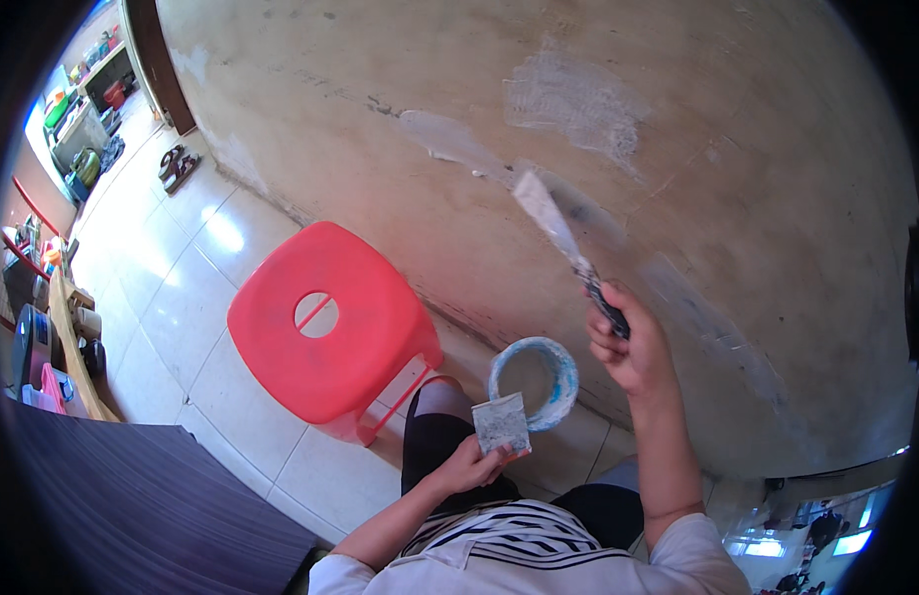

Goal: The person applies patching compound to a wall using a putty knife and then smooths it over with a rectangular spreader.

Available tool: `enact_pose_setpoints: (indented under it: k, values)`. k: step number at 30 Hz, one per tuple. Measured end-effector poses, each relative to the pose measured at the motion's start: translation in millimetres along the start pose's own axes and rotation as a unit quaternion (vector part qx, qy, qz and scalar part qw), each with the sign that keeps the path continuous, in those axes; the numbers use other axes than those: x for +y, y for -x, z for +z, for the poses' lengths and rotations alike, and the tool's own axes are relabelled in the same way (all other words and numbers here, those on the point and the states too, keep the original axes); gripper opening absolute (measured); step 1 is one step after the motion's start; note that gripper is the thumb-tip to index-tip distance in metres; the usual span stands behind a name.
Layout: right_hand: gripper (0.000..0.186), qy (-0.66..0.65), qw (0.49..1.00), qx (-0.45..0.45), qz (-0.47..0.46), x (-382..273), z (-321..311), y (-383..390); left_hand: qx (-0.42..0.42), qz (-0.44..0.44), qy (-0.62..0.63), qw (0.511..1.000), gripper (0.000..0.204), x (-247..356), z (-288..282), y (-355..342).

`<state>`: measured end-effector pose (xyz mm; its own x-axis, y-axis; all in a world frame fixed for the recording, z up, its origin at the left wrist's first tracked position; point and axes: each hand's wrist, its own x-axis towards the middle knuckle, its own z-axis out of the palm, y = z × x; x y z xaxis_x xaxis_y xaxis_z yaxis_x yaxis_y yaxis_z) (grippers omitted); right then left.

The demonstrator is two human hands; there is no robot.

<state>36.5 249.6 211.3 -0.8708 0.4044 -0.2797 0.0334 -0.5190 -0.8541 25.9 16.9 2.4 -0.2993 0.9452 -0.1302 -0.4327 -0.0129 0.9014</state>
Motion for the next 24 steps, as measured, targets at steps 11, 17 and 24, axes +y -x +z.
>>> enact_pose_setpoints:
  k: [11, 17, 24]
  values:
    - [0.024, -0.077, 0.997, -0.022, 0.013, -7, -15, -37, -0.005, -0.004, -0.026, 1.000, 0.031, 10, -2, 2]
    - [0.023, -0.035, 0.999, 0.025, 0.012, -4, -28, 22, -0.001, 0.010, -0.009, 1.000, 0.031, -5, -1, -1]
    - [0.016, 0.016, 0.997, -0.055, 0.048, 17, 69, -67, 0.011, 0.010, -0.008, 1.000, 0.031, 8, 4, 3]
